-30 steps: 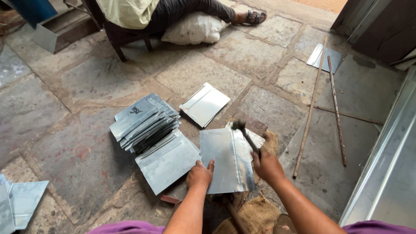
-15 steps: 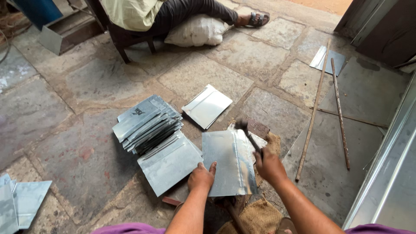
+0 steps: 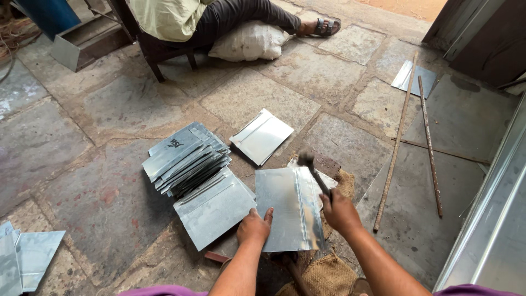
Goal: The person uses a hammer to flatten and shape several metal sheets one at a time on a stone floor.
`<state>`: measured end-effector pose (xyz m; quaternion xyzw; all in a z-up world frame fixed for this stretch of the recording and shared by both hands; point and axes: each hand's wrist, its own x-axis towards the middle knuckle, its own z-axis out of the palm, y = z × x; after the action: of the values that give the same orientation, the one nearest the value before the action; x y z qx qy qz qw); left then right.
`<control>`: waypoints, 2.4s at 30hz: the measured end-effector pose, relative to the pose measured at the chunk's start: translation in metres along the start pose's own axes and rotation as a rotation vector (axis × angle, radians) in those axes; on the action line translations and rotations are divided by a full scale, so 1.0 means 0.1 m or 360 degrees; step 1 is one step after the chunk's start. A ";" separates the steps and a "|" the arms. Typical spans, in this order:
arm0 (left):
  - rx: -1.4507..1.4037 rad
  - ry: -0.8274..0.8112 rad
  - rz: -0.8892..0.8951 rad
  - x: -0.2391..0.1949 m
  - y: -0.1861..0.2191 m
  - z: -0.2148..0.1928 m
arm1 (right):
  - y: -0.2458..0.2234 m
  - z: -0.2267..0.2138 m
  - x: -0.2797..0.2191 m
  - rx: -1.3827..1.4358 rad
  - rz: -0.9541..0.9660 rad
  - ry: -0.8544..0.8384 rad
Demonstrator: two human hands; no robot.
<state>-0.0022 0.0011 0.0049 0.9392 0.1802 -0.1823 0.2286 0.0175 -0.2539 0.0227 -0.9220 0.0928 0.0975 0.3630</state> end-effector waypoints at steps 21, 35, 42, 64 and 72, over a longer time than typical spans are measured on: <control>0.0037 -0.0048 -0.0014 -0.11 0.02 -0.09 | -0.16 0.05 -0.01 -0.0013 -0.0178 0.0179; -0.0418 0.0379 0.0287 0.46 -0.50 0.03 | 0.24 0.13 0.39 0.0345 0.0494 -0.0086; -0.1072 0.0292 0.0080 0.40 -0.47 -0.61 | 0.36 0.29 0.47 0.0146 0.0403 -0.0257; -0.2372 0.1942 -0.0784 -0.35 -1.43 -2.80 | 0.36 0.33 0.74 -0.0462 0.0082 -0.0256; -0.2232 0.1160 -0.0396 0.36 -0.94 -1.95 | 0.03 0.09 0.82 0.0085 0.0194 -0.0066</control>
<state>0.0401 0.1850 0.1175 0.5501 0.4196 0.2677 0.6706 0.0946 -0.2581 -0.0058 -0.9025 0.1436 0.1359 0.3826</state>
